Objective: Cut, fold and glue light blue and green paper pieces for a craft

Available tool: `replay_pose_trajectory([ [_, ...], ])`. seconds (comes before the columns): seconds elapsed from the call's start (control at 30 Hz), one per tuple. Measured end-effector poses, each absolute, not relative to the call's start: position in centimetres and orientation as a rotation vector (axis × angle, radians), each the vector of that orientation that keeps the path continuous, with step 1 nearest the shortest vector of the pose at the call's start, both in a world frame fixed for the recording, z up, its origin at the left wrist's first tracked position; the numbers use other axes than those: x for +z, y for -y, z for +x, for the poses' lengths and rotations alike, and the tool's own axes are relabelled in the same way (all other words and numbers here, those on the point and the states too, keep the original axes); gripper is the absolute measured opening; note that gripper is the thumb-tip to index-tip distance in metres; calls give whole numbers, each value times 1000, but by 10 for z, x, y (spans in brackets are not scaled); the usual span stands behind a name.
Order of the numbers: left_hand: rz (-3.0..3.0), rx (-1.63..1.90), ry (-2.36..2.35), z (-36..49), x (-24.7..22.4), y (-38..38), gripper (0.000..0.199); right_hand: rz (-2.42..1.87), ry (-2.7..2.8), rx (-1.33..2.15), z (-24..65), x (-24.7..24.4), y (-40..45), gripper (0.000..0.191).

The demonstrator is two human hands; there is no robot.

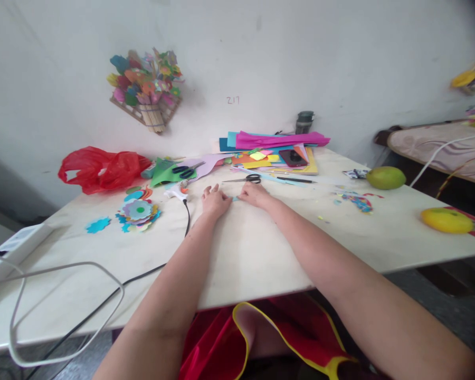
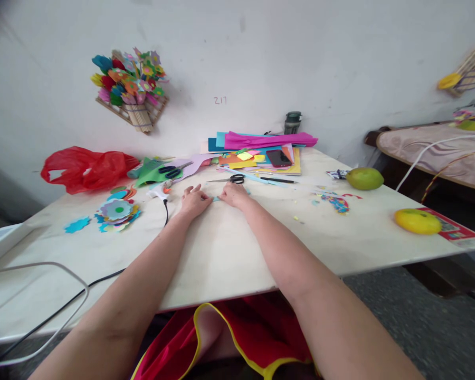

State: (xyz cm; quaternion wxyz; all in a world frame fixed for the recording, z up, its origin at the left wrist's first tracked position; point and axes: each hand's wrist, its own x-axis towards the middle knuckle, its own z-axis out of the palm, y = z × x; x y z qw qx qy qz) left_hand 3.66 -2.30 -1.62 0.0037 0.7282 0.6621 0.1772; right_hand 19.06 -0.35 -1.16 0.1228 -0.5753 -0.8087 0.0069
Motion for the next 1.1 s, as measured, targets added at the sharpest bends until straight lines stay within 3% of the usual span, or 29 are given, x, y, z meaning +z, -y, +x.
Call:
replay_pose_trajectory([
  [1.1, 2133, 511, -2210, 27, -11, 25, 31, -1863, 2199, 130, 184, -2, 8, 38],
])
